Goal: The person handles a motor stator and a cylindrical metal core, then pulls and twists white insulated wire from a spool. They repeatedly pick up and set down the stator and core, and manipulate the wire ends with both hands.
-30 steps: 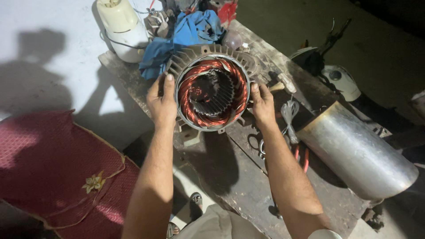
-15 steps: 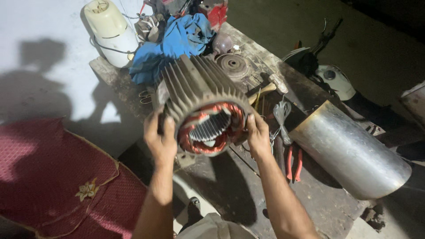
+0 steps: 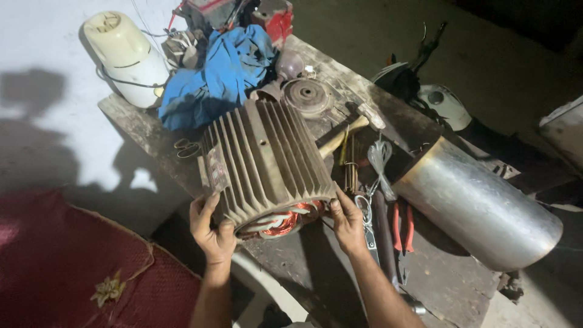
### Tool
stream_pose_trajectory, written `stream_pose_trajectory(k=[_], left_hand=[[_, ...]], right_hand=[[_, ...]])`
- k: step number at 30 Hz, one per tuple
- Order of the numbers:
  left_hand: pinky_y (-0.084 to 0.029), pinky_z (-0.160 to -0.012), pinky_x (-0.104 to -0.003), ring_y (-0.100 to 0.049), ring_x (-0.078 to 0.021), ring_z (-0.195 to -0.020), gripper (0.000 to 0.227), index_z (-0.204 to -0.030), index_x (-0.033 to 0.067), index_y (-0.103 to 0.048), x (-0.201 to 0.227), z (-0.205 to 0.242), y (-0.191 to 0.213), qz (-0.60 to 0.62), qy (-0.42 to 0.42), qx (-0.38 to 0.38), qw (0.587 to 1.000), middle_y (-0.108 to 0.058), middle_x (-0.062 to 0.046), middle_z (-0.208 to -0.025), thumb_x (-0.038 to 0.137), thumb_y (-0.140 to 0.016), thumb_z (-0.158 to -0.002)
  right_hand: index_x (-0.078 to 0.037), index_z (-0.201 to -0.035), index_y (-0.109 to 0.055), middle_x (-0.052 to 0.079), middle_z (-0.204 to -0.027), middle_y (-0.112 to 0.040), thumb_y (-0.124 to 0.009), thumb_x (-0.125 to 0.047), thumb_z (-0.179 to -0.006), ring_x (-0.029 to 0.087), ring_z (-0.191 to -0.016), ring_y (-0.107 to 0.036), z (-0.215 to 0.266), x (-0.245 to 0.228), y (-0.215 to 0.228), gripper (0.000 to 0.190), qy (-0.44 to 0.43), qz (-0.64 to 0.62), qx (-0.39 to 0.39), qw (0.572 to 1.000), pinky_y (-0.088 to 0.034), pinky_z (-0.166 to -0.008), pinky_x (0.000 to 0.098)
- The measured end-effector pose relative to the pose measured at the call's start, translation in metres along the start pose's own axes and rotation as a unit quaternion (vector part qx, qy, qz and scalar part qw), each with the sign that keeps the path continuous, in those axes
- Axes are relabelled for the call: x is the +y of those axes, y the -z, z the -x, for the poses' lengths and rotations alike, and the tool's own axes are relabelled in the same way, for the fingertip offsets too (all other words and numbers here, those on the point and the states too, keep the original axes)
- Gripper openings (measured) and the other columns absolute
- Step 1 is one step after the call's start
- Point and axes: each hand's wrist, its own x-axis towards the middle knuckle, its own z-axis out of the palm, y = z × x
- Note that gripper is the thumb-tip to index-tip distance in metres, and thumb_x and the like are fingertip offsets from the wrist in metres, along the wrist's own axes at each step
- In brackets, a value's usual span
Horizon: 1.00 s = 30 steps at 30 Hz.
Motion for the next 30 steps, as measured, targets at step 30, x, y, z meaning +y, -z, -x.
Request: stream_pose_trajectory(k=[30], left_hand=[[-0.052,-0.107,-0.040,-0.057,-0.0280,-0.124,0.042,-0.145,-0.0034,-0.052,0.037,0.012,-0.025,-0.037,0.193,0.045,0.979,-0.048,-0.014,-0.139,0.010,-0.067,-0.109]], right_hand=[[-0.002,-0.091,-0.062,0.001,-0.084,-0.064,-0.077,-0.005,-0.092,0.009,-0.077,-0.059,0.200,-0.079,0.260,0.016,-0.001,0.077,0.168,0.983,-0.051,-0.070,0.0266]])
